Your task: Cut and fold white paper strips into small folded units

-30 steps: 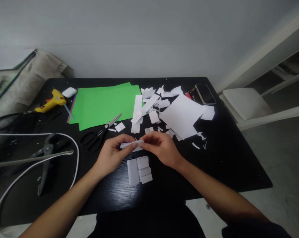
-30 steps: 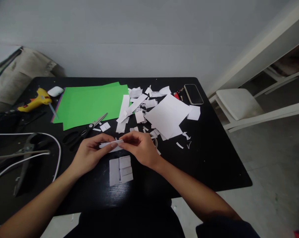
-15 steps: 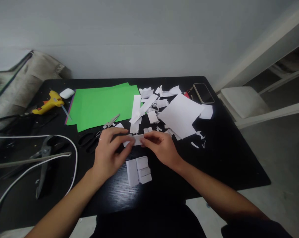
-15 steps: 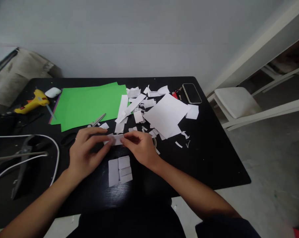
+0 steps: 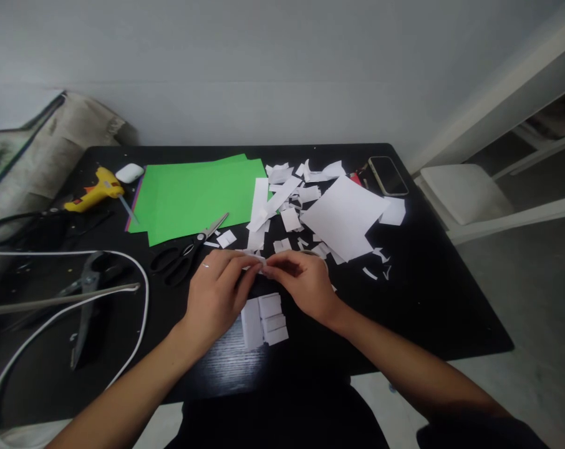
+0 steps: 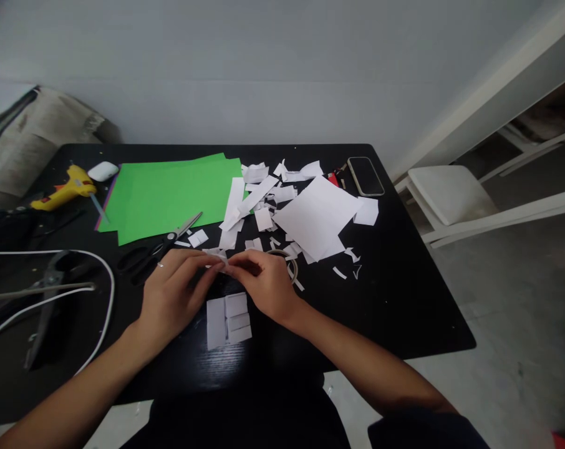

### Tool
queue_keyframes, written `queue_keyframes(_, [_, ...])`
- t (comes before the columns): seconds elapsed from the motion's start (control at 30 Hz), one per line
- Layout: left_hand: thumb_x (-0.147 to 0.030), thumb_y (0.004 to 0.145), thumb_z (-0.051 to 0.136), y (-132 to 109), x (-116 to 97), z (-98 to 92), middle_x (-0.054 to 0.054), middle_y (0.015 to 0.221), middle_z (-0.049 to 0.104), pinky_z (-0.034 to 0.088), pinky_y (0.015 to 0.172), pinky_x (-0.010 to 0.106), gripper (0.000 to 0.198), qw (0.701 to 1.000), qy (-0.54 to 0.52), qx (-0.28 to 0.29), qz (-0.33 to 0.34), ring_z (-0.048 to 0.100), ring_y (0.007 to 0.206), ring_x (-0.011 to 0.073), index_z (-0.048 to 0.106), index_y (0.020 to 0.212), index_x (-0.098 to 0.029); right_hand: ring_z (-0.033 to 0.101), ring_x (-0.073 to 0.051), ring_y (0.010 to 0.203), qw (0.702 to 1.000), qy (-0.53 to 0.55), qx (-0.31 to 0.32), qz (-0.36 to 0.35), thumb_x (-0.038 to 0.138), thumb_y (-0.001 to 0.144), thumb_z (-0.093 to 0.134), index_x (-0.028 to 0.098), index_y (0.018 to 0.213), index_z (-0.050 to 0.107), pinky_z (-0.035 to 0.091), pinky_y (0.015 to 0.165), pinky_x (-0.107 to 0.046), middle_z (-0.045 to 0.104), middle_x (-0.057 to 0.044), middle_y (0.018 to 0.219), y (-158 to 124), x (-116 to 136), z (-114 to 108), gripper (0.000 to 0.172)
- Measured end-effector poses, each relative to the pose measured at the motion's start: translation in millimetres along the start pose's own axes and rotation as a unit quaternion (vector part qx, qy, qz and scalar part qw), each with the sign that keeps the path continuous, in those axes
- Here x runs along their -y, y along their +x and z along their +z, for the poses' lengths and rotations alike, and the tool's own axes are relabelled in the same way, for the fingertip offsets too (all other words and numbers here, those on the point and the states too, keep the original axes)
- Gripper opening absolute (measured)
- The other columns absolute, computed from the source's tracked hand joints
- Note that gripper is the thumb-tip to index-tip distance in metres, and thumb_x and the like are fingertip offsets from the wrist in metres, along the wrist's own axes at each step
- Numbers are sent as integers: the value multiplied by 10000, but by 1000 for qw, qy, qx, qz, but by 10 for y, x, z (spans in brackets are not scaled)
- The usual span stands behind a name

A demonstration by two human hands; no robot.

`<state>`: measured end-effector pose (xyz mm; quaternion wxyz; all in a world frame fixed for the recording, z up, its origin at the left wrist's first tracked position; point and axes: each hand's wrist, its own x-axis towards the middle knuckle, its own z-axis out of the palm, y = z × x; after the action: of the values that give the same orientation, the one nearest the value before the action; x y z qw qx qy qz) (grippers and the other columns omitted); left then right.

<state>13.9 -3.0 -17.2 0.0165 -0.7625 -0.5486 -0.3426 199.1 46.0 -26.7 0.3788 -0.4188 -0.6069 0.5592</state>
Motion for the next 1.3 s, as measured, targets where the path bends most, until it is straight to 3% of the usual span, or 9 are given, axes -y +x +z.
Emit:
queue_keyframes(0.3, [-170, 1003, 633, -15, -35, 0, 80, 992, 755, 565, 837, 344, 62, 1000, 0, 8, -15, 696, 920, 219, 679, 1045, -173, 724, -191, 829, 991, -102, 1, -86, 278, 968, 706, 235, 950, 753, 586, 798, -339, 786, -36, 928, -21, 16, 10, 67])
queue_keyframes(0.53, [-137, 998, 623, -10, -45, 19, 111, 1023, 737, 576, 864, 358, 90, 1000, -2, 19, -7, 684, 953, 232, 675, 1071, -130, 723, -177, 839, 980, -124, -9, -154, 190, 962, 693, 214, 961, 729, 587, 792, -323, 784, -36, 943, -16, 7, 18, 44])
queue_keyframes(1.3, [-137, 997, 616, -3, -28, 26, 96, 1002, 734, 574, 835, 343, 83, 1000, -19, 14, -11, 687, 930, 219, 672, 1057, -147, 727, -176, 795, 984, -122, -26, -129, 220, 940, 723, 214, 948, 737, 596, 766, -320, 784, -32, 901, -20, 14, 27, 18])
